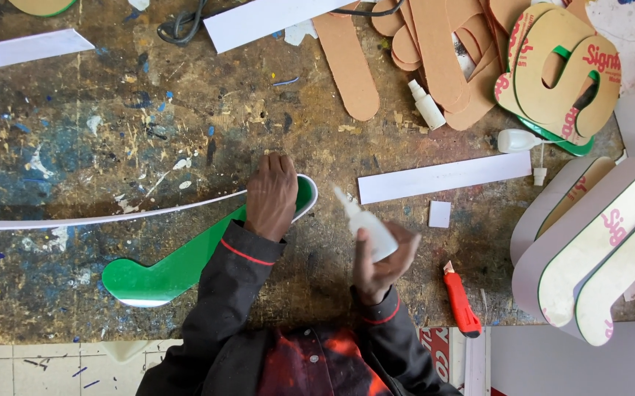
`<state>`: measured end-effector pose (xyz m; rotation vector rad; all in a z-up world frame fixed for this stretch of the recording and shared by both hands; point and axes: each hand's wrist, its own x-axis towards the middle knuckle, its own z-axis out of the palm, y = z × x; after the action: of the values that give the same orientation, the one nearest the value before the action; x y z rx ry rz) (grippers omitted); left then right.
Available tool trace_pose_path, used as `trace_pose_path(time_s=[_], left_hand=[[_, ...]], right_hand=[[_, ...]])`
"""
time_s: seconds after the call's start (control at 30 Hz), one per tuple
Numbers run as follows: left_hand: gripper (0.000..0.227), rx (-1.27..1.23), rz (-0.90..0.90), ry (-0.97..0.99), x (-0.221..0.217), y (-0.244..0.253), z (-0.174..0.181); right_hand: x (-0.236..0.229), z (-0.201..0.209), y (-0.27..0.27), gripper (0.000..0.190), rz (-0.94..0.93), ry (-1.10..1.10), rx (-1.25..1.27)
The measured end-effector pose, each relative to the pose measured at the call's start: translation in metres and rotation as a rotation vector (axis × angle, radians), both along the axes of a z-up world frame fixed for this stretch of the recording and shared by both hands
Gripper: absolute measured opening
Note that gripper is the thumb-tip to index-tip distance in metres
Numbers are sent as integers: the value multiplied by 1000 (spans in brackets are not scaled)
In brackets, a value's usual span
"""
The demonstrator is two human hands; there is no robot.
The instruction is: The person applies glue from a bottle to the edges of a green sign piece and presses white strips onto it. They repeat this process along the length of the sign, smoothing the strips to secure them.
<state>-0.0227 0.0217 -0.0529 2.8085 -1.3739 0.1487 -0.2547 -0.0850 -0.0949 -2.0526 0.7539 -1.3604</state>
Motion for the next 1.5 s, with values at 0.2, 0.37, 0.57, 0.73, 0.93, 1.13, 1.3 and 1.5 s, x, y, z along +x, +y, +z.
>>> trace_pose_path(time_s=[0.2, 0.37, 0.57, 0.73, 0.93, 1.13, 1.3, 1.5], left_hand=[[15, -25, -15, 11, 0, 1, 2], [23, 2, -24, -44, 0, 0, 4], [23, 3, -9, -41, 1, -2, 29], [10, 36, -1, -40, -2, -2, 20], [10, 56, 55, -45, 0, -7, 37], [23, -8, 63, 121, 2, 0, 31], [39, -65, 102, 233, 0, 11, 34], [39, -56, 342, 269, 3, 23, 52]], right_hand=[[82, 95, -40, 39, 174, 165, 281], [122, 69, -75, 47, 309, 254, 275], [108, 90, -55, 48, 211, 398, 326], [117, 91, -19, 27, 409, 473, 609], [142, 77, -22, 19, 642, 415, 762], [153, 81, -12, 12, 540, 320, 853], [153, 65, -8, 13, 444, 333, 891], [152, 59, -7, 14, 449, 286, 953]])
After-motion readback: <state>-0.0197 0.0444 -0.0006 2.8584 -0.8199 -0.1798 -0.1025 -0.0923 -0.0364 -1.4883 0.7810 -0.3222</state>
